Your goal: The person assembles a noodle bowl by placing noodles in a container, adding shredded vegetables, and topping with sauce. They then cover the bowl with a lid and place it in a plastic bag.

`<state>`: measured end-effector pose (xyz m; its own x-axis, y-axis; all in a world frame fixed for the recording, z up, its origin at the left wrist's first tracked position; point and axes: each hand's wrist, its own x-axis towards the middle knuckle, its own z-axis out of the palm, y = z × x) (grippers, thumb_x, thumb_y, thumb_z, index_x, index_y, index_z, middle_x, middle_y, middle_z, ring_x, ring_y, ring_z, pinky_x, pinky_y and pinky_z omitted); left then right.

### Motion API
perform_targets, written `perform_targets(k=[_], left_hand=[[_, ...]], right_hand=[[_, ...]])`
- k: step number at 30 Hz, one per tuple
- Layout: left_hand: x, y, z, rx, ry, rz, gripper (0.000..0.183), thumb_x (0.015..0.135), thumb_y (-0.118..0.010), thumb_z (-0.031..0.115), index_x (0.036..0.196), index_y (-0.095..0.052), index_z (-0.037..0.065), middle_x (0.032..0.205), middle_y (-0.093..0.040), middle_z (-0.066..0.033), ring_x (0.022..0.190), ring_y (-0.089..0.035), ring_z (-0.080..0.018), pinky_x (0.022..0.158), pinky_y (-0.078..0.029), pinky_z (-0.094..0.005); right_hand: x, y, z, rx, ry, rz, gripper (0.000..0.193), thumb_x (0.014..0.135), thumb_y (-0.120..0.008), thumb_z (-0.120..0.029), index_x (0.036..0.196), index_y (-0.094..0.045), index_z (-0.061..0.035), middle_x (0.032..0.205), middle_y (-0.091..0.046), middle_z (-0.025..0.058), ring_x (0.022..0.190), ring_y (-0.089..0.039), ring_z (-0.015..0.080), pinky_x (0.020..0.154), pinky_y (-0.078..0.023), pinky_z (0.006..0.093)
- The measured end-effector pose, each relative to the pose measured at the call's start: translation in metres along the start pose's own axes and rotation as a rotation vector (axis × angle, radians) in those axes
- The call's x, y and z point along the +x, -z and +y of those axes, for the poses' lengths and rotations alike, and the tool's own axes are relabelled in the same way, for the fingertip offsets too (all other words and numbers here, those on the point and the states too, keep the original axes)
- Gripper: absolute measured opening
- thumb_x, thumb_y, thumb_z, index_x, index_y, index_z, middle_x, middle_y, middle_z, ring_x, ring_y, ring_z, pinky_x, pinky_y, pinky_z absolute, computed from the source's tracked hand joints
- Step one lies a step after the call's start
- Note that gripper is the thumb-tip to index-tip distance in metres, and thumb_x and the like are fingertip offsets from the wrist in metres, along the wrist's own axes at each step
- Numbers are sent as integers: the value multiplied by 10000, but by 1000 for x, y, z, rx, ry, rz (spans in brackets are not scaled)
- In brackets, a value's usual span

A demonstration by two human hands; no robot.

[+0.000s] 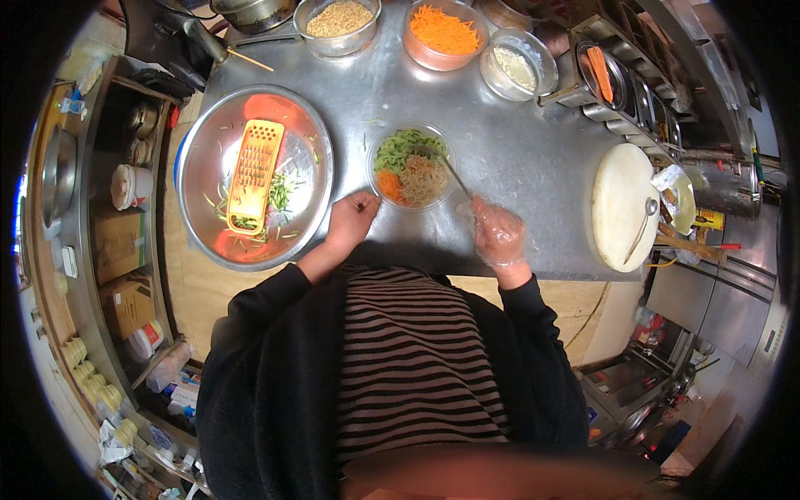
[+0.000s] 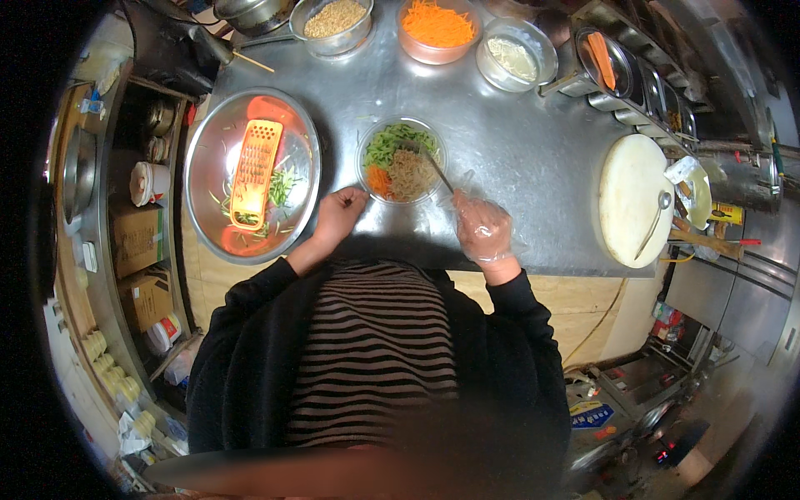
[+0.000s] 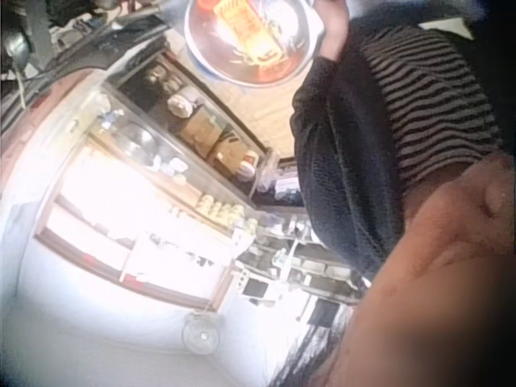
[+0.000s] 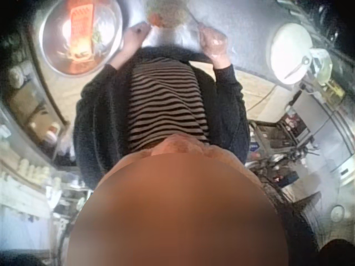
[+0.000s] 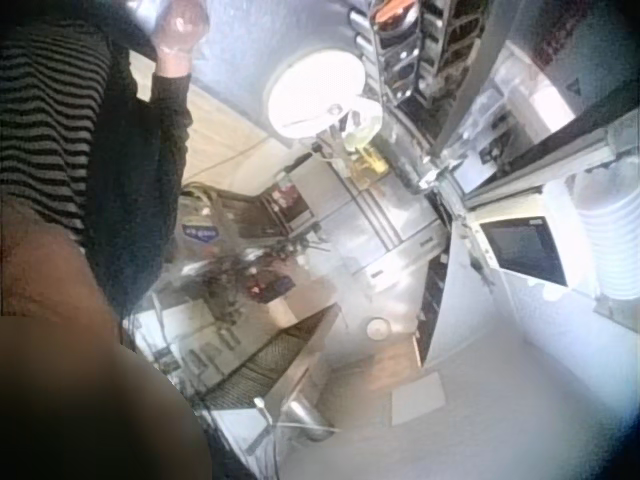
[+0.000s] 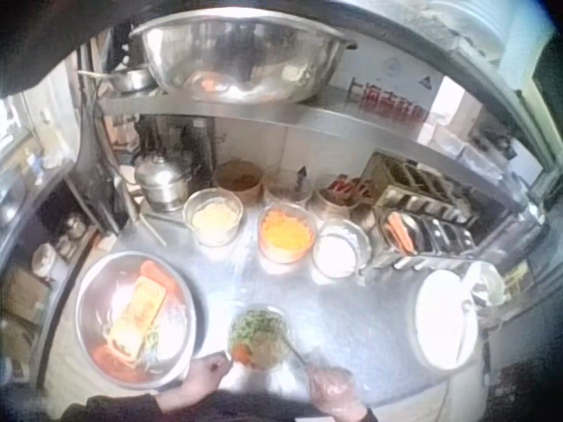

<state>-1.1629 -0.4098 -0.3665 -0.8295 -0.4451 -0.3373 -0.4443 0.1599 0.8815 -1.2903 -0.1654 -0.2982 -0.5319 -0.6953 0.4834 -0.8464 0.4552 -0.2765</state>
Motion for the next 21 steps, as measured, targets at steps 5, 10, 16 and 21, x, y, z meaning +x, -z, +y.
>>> perform_targets(k=[5, 10, 16, 21], left_hand=[[5, -8, -15, -113, 16, 12, 222, 887, -612, 212, 791, -603, 12, 639, -565, 8, 582, -464, -53, 536, -397, -226], [32, -17, -24, -442, 244, -39, 278, 880, -622, 244, 688, -524, 69, 622, -539, 0, 553, -499, -72, 504, -446, -237], [27, -23, -31, -649, 250, -51, 218, 854, -585, 114, 646, -531, 79, 651, -519, 21, 598, -529, -89, 567, -490, -257], [-19, -3, -47, -748, 314, 55, 98, 891, -541, 110, 869, -605, 39, 769, -589, -23, 691, -601, -121, 673, -540, -280]], right_hand=[[38, -17, 8, 220, -176, 334, 144, 798, -605, -18, 937, -638, -10, 680, -627, 73, 519, -563, 179, 486, -451, 305], [140, -76, 29, 972, -836, 306, 122, 878, -606, -126, 891, -629, -8, 635, -601, 35, 528, -534, 95, 464, -399, 244], [265, -161, 49, 1203, -790, 90, 279, 917, -557, -282, 844, -608, -17, 680, -625, 42, 521, -546, 112, 454, -414, 239], [278, -196, 54, 1216, -536, -188, 479, 922, -500, -456, 1096, -579, -16, 907, -664, 85, 791, -628, 138, 644, -494, 248]])
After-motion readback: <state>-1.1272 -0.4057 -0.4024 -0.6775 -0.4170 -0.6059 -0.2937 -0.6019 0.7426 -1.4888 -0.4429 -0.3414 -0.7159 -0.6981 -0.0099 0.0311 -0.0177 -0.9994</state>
